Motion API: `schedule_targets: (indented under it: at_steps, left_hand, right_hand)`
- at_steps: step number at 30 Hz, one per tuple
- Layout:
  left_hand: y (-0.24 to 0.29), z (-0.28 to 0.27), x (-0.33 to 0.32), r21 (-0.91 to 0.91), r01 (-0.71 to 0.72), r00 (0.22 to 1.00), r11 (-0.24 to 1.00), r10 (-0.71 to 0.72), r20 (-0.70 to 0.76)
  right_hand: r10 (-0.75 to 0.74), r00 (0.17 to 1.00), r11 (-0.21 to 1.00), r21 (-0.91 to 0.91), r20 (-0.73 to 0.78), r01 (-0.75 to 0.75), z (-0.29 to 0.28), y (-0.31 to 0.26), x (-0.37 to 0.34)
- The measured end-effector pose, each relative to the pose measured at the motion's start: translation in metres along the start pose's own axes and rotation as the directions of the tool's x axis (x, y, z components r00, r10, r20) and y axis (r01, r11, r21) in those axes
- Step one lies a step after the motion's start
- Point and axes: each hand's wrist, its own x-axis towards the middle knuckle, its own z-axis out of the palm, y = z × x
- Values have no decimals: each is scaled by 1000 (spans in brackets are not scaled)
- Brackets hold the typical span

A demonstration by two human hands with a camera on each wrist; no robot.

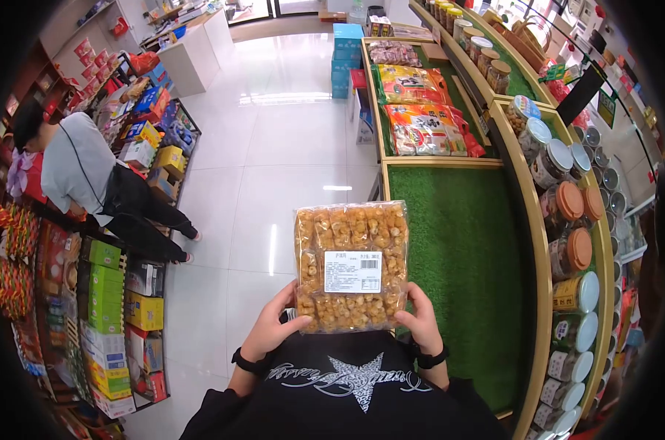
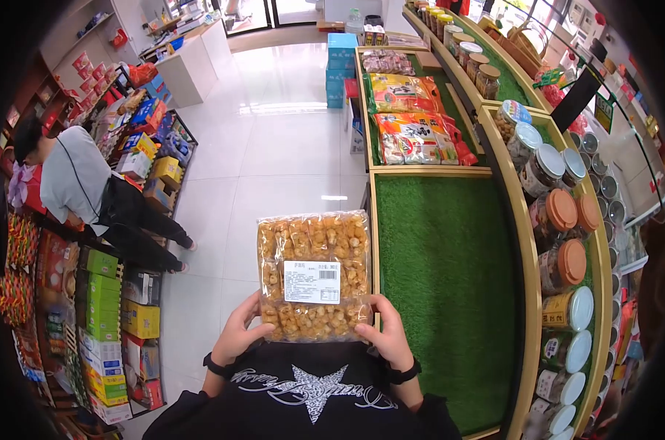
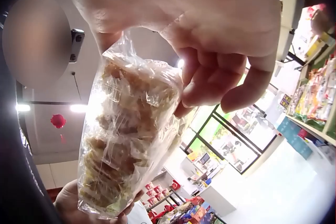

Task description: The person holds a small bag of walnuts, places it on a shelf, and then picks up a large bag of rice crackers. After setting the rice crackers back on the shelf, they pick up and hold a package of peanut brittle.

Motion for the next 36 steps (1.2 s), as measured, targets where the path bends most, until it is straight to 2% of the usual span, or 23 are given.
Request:
schedule_targets:
  at_steps: [3,8,13,17,20,24,26,29,31,32,36]
  left_hand:
    - [-4,-7,18,18,44,999,999,-44,6]
    - [1,-20,67,13,94,990,995,-95,108]
    - [9,-47,130,56,49,980,997,-58,188]
    - [31,-79,185,115,8,966,993,-38,256]
    - [37,-108,224,132,-70,945,989,23,328]
    - [43,-141,260,162,-30,931,986,-32,363]
    - [47,-152,279,138,-5,922,990,-49,385]
    - [49,-156,292,123,21,911,992,-70,407]
    - [46,-153,302,109,-16,908,994,-32,417]
    - [43,-151,305,94,-44,909,995,1,417]
    - [32,-139,327,123,-29,901,992,-28,433]
  right_hand:
    - [53,998,998,-28,16,-53,-4,9,8]
    - [66,997,989,-127,-31,-69,-7,5,34]
    - [32,987,992,-119,-155,-51,4,8,75]
    - [2,974,979,-196,-225,-47,19,-5,118]
    - [-25,966,979,-204,-257,-29,33,-9,153]
    - [-57,952,983,-185,-301,0,54,-8,192]
    - [-43,946,964,-260,-320,-44,64,-18,207]
    - [-19,943,954,-290,-333,-83,66,-14,211]
    - [-16,942,948,-306,-334,-93,62,-13,217]
    - [2,938,954,-282,-347,-106,61,-13,218]
    - [38,914,959,-241,-403,-147,44,-9,223]
